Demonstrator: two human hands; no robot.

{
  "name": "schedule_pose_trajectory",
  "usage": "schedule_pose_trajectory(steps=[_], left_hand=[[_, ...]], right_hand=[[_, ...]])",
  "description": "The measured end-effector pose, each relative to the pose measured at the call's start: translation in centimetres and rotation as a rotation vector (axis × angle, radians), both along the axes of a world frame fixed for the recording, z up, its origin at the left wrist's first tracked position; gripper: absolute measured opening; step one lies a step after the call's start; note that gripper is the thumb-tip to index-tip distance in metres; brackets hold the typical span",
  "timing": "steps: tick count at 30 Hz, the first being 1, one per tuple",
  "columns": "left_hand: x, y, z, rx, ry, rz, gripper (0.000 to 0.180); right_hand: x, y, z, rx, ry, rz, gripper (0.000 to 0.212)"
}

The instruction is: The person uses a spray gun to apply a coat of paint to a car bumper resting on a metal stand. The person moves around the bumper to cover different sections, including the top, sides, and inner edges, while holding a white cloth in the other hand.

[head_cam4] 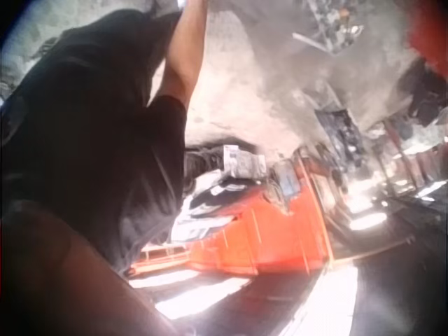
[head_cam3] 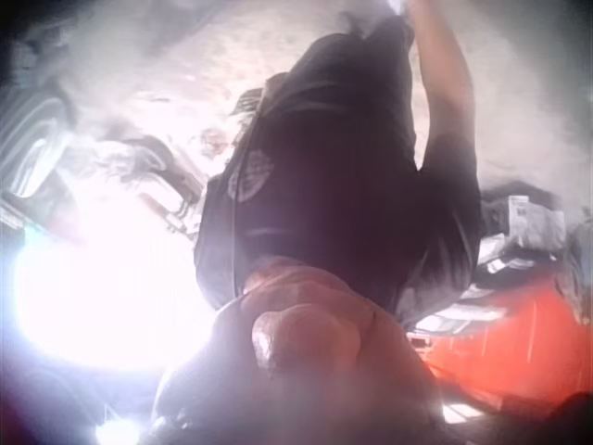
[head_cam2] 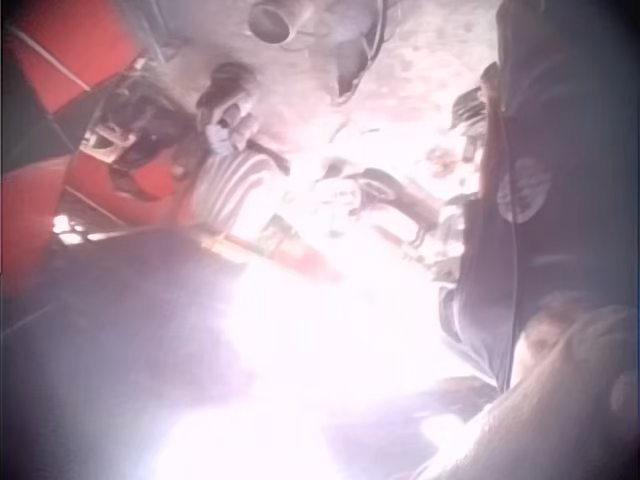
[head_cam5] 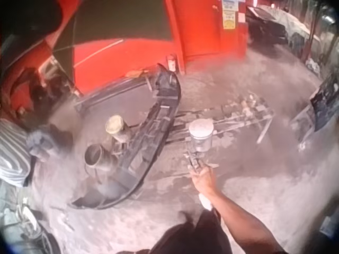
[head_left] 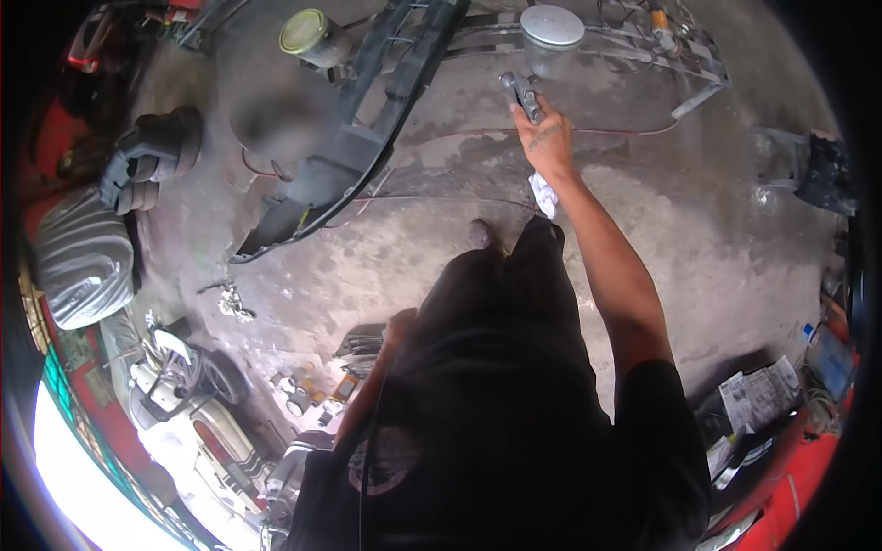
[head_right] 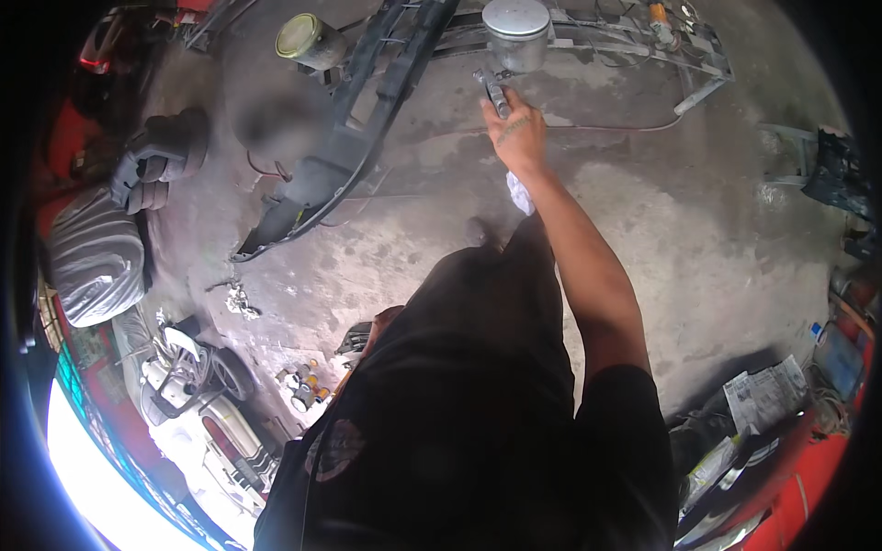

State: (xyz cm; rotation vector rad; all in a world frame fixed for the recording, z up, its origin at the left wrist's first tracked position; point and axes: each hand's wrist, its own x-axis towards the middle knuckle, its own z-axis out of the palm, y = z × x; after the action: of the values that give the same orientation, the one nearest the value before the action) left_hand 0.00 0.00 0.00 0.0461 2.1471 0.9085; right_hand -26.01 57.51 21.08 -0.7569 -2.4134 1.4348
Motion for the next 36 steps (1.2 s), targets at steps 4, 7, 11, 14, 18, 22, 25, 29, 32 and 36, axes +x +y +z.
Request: schedule_pose_trajectory(steps=[4, 7, 11, 14, 18, 22, 25, 29, 32, 36], left_hand=[[-2.8, -0.8, -0.4, -0.075, 0.266, -0.202, 0.031], [-5.3, 9.3, 1.0, -0.032, 0.207, -0.218, 0.03], [-7.3, 17.4, 4.4, 0.08, 0.206, -0.108, 0.031], [-10.3, 22.5, 5.5, 0.169, 0.183, -0.03, 0.032], [-11.6, 24.4, 5.1, 0.228, 0.207, -0.009, 0.033], [-14.4, 29.6, 7.2, -0.096, 0.14, -0.26, 0.035], [-15.5, 32.2, 9.3, -0.18, 0.174, -0.299, 0.033], [-15.4, 31.0, 6.2, 0.08, 0.383, -0.261, 0.027], [-18.0, 34.4, 9.9, 0.388, 0.241, -0.04, 0.023], [-19.4, 34.6, 9.2, 0.187, 0.236, -0.074, 0.021]], right_hand=[[0.6, 1.5, 0.7, -0.13, -0.116, 0.182, 0.046], [2.6, 6.7, -1.2, -0.175, -0.102, 0.302, 0.047], [-1.0, 10.1, -2.2, -0.301, -0.159, 0.412, 0.048], [-5.3, 14.9, -0.9, -0.217, -0.213, 0.292, 0.047], [-11.2, 19.5, 0.0, -0.09, -0.018, 0.148, 0.04], [-14.0, 22.3, 1.5, -0.016, -0.009, 0.049, 0.038], [-14.6, 23.0, 2.1, -0.003, -0.034, 0.112, 0.04], [-14.2, 22.8, 0.4, 0.036, 0.017, 0.22, 0.045], [-14.0, 24.1, 2.1, -0.163, -0.226, 0.426, 0.048], [-16.2, 24.3, 3.0, -0.202, -0.263, 0.344, 0.045]])
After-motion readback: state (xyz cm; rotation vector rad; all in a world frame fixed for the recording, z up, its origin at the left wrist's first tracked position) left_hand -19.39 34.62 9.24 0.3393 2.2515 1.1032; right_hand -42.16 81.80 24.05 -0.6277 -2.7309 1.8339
